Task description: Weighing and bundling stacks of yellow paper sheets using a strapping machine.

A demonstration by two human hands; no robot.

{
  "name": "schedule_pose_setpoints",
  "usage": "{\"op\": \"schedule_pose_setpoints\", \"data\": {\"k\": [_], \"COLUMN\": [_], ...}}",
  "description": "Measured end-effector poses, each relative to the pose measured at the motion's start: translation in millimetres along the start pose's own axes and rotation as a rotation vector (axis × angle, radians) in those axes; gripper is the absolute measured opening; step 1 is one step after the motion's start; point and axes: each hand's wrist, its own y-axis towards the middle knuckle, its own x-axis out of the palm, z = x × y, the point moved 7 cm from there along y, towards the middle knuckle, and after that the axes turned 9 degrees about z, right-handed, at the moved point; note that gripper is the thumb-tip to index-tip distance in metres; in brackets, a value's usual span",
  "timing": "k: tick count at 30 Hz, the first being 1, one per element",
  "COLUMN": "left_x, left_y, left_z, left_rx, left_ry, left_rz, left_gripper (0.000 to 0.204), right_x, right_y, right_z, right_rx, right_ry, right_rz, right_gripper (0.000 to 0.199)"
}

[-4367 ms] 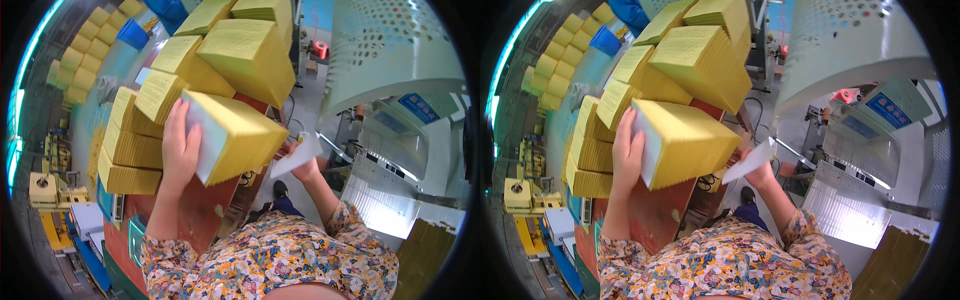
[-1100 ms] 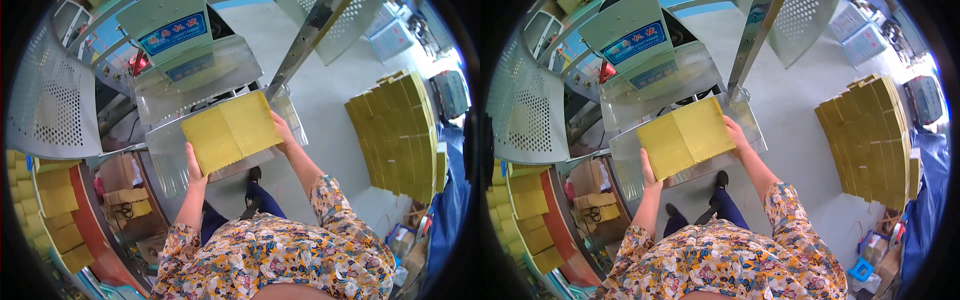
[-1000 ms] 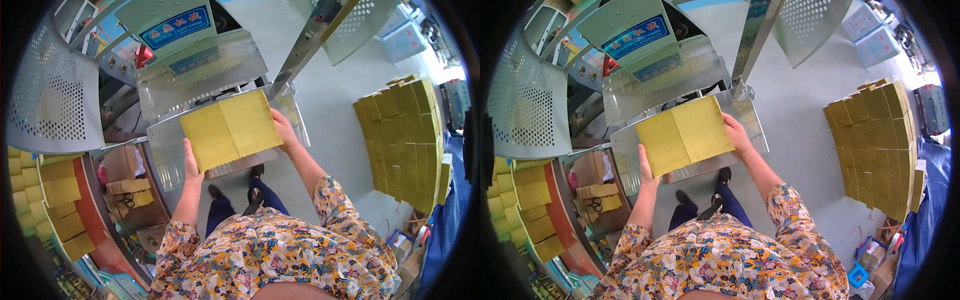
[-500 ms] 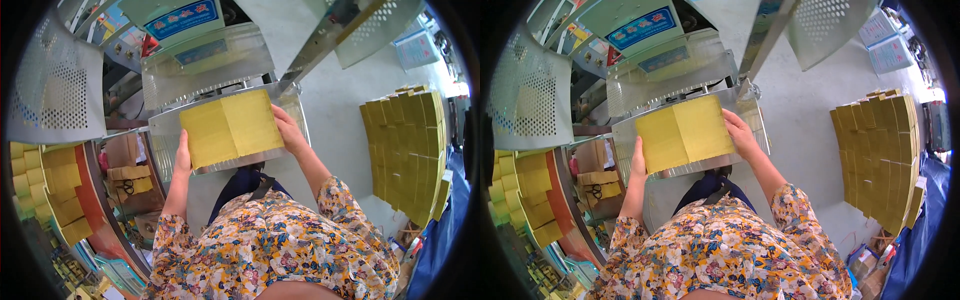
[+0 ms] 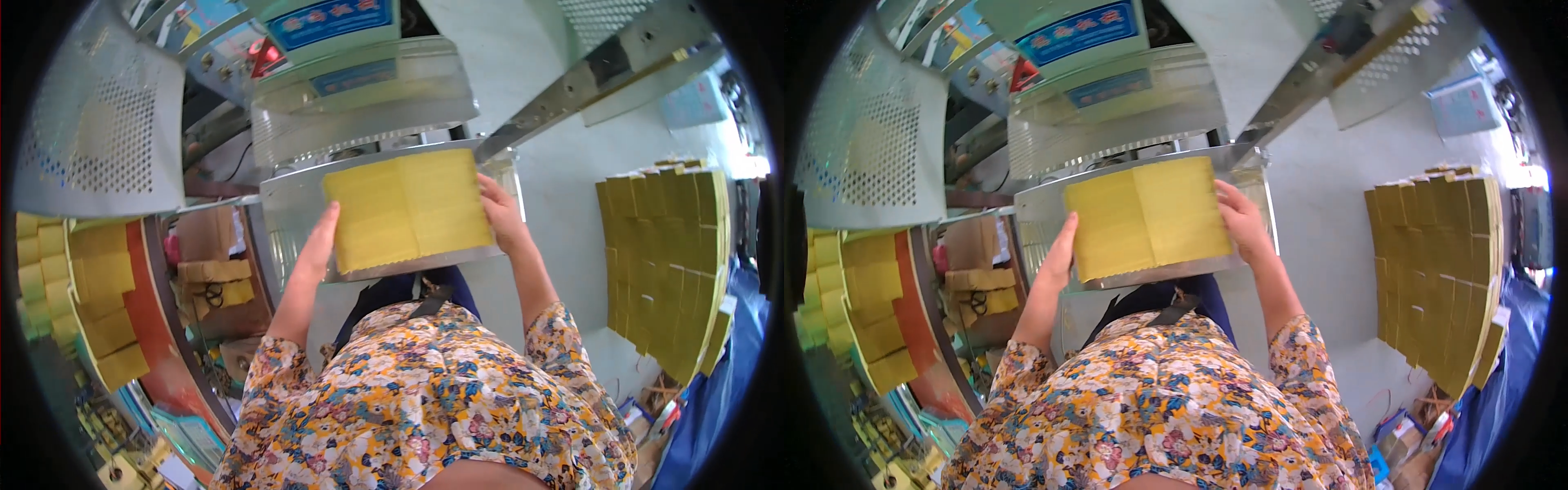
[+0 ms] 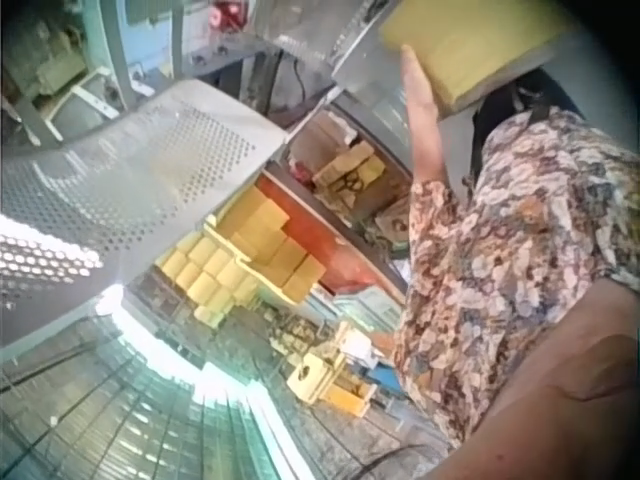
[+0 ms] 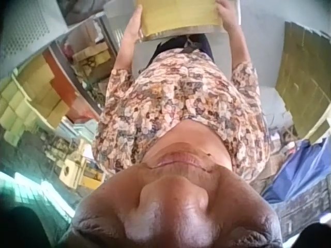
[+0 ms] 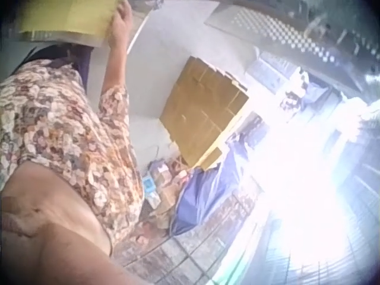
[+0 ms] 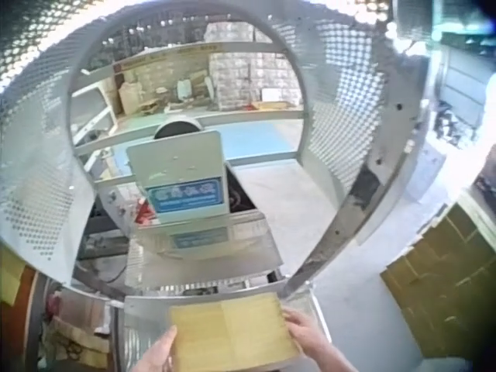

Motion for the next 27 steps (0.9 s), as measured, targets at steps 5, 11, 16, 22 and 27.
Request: {"op": "schedule_pose_setpoints", "data": {"k": [5,11,16,22,27], "left_x": [19.3,47.8,67.4,90.2,81.0], "left_y": [-7.2,-21.8,-12.5,-10.6,-0.2], "left_z": [21.4,23.3,15.8,10.3,9.5], "left_rx": [0.058,0.447,0.687,0.836,0.81], "left_ry": [0.131,0.147,0.495,0.546,0.499], "left_rz": [-0.011,0.023,0.102,0.182,0.227], "left_gripper": [0.057,0.04,0.025,0.025,0.026], "right_x": [13.8,1.7,-26.3,-41.5,-36.5], "right_y": [2.8,6.5,20.0,35.6,40.9], "right_z": [-11.9,-43.8,-31.5,-25.8,-16.0], "right_rx": [0.014,-0.201,-0.296,-0.366,-0.33], "right_ry": [0.009,0.198,0.144,0.289,0.358], "right_rz": [-0.02,-0.059,0.202,0.347,0.417], "right_gripper": [0.04,0.031,0.027,0.01,0.007]}}
